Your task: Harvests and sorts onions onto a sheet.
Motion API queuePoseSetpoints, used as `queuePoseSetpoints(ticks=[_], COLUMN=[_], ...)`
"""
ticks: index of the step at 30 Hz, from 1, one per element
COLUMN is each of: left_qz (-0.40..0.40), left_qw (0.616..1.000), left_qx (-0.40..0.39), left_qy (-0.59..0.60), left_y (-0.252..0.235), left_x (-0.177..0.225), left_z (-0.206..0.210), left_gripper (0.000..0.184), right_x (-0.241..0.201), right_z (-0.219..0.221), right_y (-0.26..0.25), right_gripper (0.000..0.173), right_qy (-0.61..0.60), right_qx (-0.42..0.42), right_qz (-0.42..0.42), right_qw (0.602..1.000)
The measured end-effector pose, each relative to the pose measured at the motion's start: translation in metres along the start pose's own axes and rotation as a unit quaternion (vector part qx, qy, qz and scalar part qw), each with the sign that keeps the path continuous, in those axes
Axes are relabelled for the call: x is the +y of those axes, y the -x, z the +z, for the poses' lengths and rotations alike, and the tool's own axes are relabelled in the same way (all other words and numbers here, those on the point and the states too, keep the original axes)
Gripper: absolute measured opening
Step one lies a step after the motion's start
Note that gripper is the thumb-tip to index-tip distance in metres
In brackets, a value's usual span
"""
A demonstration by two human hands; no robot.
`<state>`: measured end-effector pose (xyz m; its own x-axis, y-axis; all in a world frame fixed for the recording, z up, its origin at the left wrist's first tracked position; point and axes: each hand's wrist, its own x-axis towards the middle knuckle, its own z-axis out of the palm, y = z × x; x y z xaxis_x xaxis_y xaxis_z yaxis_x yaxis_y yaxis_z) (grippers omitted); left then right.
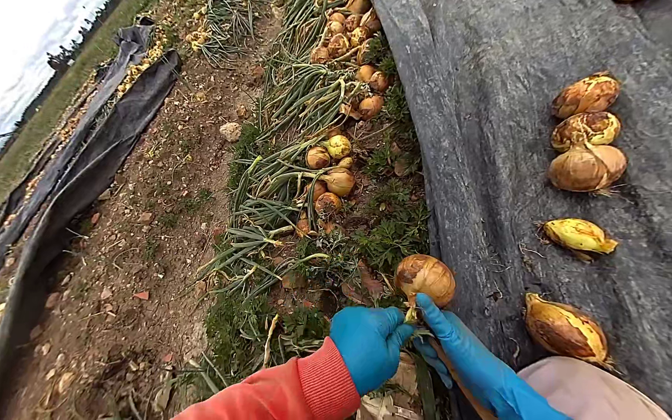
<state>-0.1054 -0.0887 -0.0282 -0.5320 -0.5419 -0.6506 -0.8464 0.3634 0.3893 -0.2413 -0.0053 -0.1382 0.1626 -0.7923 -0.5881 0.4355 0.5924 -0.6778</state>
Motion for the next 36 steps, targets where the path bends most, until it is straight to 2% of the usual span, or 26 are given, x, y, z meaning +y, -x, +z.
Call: queuePoseSetpoints(ticks=[2,3,5,6,7,8,9,10,11,13,16,18,20,21,23,25,26,29,31,32,34,36], left_qz=[-0.042,-0.112,-0.254,-0.264,-0.23,-0.16,-0.08,-0.032,-0.021,-0.057,-0.115,-0.118,-0.122,-0.117,-0.094,-0.062,-0.038,0.064,0.091,0.071,0.027,0.027], left_qw=[0.993,0.982,0.947,0.94,0.943,0.95,0.955,0.95,0.944,0.941,0.935,0.956,0.99,0.991,0.955,0.928,0.925,0.92,0.942,0.954,0.979,0.993], left_qx=[0.048,0.052,-0.003,-0.037,-0.08,-0.116,-0.139,-0.165,-0.184,-0.186,-0.203,-0.154,-0.035,0.039,0.143,0.174,0.182,0.235,0.271,0.265,0.189,0.069], left_qy=[-0.103,-0.141,-0.195,-0.214,-0.229,-0.24,-0.249,-0.261,-0.272,-0.277,-0.267,-0.221,-0.057,0.05,0.244,0.323,0.331,0.306,0.177,0.117,0.069,0.09], left_y=[-0.01,-0.021,-0.041,-0.041,-0.034,-0.02,-0.007,0.002,0.006,0.005,-0.009,-0.007,0.007,0.015,0.03,0.042,0.047,0.056,0.063,0.068,0.077,0.074], left_x=[-0.002,-0.01,-0.044,-0.057,-0.061,-0.063,-0.067,-0.074,-0.082,-0.097,-0.107,-0.113,-0.114,-0.11,-0.096,-0.067,-0.049,-0.003,0.013,0.018,0.021,0.014], left_z=[-0.013,-0.023,-0.034,-0.025,-0.009,0.015,0.039,0.057,0.07,0.081,0.072,0.064,0.051,0.043,0.026,0.011,0.007,0.013,0.009,0.003,-0.012,-0.021], left_gripper=[0.038,0.037,0.033,0.039,0.055,0.061,0.06,0.06,0.064,0.08,0.083,0.074,0.071,0.071,0.072,0.073,0.069,0.034,0.026,0.03,0.041,0.046], right_x=[0.005,0.008,0.009,0.004,0.002,0.003,0.005,0.006,0.005,0.001,-0.005,-0.006,-0.009,-0.009,-0.01,-0.01,-0.01,-0.005,0.001,0.004,0.011,0.008], right_z=[0.007,0.007,-0.006,-0.017,-0.026,-0.029,-0.028,-0.025,-0.021,-0.016,-0.017,-0.019,-0.021,-0.021,-0.018,-0.009,-0.003,0.019,0.032,0.04,0.053,0.059], right_y=[0.002,0.003,0.004,0.0,-0.003,-0.004,-0.005,-0.004,-0.004,-0.004,-0.011,-0.015,-0.015,-0.014,-0.009,-0.005,-0.002,0.016,0.033,0.041,0.049,0.053], right_gripper=[0.053,0.05,0.056,0.057,0.057,0.059,0.06,0.059,0.056,0.05,0.042,0.04,0.038,0.039,0.044,0.045,0.043,0.038,0.028,0.03,0.047,0.063], right_qy=[-0.039,-0.054,-0.099,-0.104,-0.097,-0.087,-0.065,-0.027,0.021,0.093,0.116,0.103,0.091,0.089,0.09,0.099,0.105,0.125,0.078,0.029,-0.094,-0.145], right_qx=[0.03,0.061,0.109,0.13,0.142,0.145,0.139,0.132,0.131,0.134,0.145,0.168,0.186,0.189,0.167,0.114,0.082,-0.015,-0.072,-0.1,-0.126,-0.112], right_qz=[-0.058,-0.119,-0.277,-0.336,-0.365,-0.357,-0.328,-0.287,-0.24,-0.169,-0.135,-0.131,-0.111,-0.096,-0.069,-0.06,-0.06,-0.067,-0.096,-0.118,-0.155,-0.155], right_qw=[0.997,0.99,0.95,0.927,0.915,0.919,0.932,0.948,0.962,0.972,0.973,0.972,0.972,0.973,0.979,0.987,0.989,0.99,0.99,0.988,0.975,0.971])
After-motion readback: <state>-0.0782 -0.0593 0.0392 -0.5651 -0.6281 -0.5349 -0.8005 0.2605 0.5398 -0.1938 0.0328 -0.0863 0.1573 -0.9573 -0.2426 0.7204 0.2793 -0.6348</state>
